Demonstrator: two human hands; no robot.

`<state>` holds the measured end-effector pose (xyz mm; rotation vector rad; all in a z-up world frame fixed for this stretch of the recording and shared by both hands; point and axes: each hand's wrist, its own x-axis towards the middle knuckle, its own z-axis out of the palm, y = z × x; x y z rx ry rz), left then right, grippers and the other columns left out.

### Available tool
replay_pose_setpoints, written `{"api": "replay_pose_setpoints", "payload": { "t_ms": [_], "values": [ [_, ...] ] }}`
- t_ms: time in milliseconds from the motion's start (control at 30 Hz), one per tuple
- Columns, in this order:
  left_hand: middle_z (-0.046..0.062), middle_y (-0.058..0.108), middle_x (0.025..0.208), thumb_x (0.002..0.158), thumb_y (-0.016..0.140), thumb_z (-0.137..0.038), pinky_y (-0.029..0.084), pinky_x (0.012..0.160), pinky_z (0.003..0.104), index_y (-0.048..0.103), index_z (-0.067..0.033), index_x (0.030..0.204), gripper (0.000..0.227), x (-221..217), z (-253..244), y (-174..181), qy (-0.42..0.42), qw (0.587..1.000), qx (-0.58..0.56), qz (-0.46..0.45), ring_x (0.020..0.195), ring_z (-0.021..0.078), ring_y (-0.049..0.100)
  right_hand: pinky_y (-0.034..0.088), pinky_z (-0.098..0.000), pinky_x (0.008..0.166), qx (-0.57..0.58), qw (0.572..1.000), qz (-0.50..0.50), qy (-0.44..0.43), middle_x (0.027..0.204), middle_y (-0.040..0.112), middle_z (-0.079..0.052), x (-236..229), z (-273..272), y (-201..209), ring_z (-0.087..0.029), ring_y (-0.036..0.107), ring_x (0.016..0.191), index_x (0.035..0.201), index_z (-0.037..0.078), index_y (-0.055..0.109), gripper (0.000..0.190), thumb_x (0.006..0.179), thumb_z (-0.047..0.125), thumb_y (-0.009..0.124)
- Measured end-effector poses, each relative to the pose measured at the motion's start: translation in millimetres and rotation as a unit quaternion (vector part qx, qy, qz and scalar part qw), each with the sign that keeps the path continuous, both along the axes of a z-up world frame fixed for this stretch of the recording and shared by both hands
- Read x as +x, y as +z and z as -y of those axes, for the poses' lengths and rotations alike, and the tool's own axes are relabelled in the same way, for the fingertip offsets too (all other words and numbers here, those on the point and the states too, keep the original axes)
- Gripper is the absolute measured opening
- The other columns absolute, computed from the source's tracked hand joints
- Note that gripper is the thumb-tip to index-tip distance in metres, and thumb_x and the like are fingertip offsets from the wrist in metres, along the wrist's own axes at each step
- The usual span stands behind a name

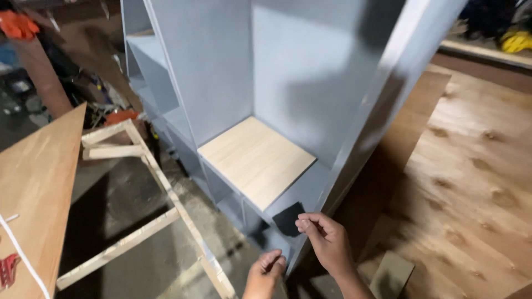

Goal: Sanding the edges of a wooden board with a sanding block and cleaning it with a brush.

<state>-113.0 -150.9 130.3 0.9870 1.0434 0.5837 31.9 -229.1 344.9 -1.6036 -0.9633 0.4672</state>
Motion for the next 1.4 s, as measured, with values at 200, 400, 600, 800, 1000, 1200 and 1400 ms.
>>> {"api": "replay_pose_setpoints", "payload": {
  "t_ms": [200,400,600,800,1000,1200,1400],
  "values": [
    [0.015,0.093,0.106,0.093,0.081,-0.006,0.062,0.099,0.03,0.084,0.0018,0.13,0.039,3,-29,98,0.053,0.982,0.116,0.139,0.1,0.018,0.084,0.065,-0.022,0.069,0.164,0.98,0.112,-0.029,0.073,0.089,-0.005,18,29,74,-0.01,0.087,0.071,0.099,0.009,0.088,0.018,0.095,0.015,0.072],
    [0.0,0.057,0.042,0.095,0.079,-0.016,0.065,0.081,0.027,0.092,-0.0032,0.121,0.032,0,-40,232,0.071,0.944,0.306,0.104,0.076,0.0182,0.092,0.071,-0.0237,0.075,0.241,0.955,0.172,-0.003,0.082,0.091,-0.007,52,56,155,-0.012,0.089,0.073,0.103,0.004,0.088,0.019,0.094,0.015,0.075],
    [-0.005,0.063,0.061,0.096,0.079,-0.02,0.06,0.095,0.028,0.09,-0.0088,0.124,0.032,11,-13,385,0.067,0.872,0.468,0.125,0.068,0.0073,0.067,0.047,-0.0198,0.053,0.377,0.823,0.426,0.005,0.079,0.08,0.004,61,77,286,-0.006,0.066,0.058,0.102,0.019,0.08,0.009,0.095,0.017,0.074],
    [0.003,0.082,0.103,0.097,0.074,-0.017,0.066,0.088,0.028,0.085,-0.012,0.123,0.029,22,17,484,0.077,0.751,0.644,0.122,0.098,0.0141,0.08,0.056,-0.0372,0.075,0.55,0.617,0.562,0.04,0.086,0.072,-0.014,44,64,408,-0.029,0.064,0.074,0.102,-0.008,0.075,0.005,0.1,-0.005,0.07],
    [0.001,0.078,0.115,0.098,0.074,-0.023,0.065,0.084,0.029,0.084,-0.0149,0.125,0.03,38,31,496,0.075,0.733,0.665,0.121,0.095,0.0138,0.078,0.052,-0.0453,0.09,0.585,0.56,0.586,0.033,0.11,0.072,-0.012,27,-2,481,-0.036,0.062,0.096,0.114,0.0,0.072,0.013,0.102,-0.002,0.07],
    [-0.005,0.077,0.127,0.095,0.075,-0.028,0.06,0.083,0.025,0.083,-0.0176,0.131,0.039,37,31,503,0.056,0.821,0.561,0.095,0.097,0.0104,0.073,0.048,-0.0593,0.105,0.366,0.643,0.668,-0.081,0.154,0.059,-0.011,1,-84,514,-0.037,0.054,0.135,0.146,0.01,0.06,0.066,0.088,0.028,0.087],
    [0.001,0.077,0.088,0.093,0.075,-0.026,0.06,0.088,0.027,0.08,-0.0128,0.14,0.05,3,56,516,0.034,0.893,0.435,0.107,0.082,0.0126,0.067,0.051,-0.0499,0.087,0.146,0.719,0.673,-0.095,0.094,0.078,-0.008,-9,-85,529,-0.039,0.069,0.096,0.097,0.014,0.065,0.009,0.104,0.008,0.063]
  ]
}}
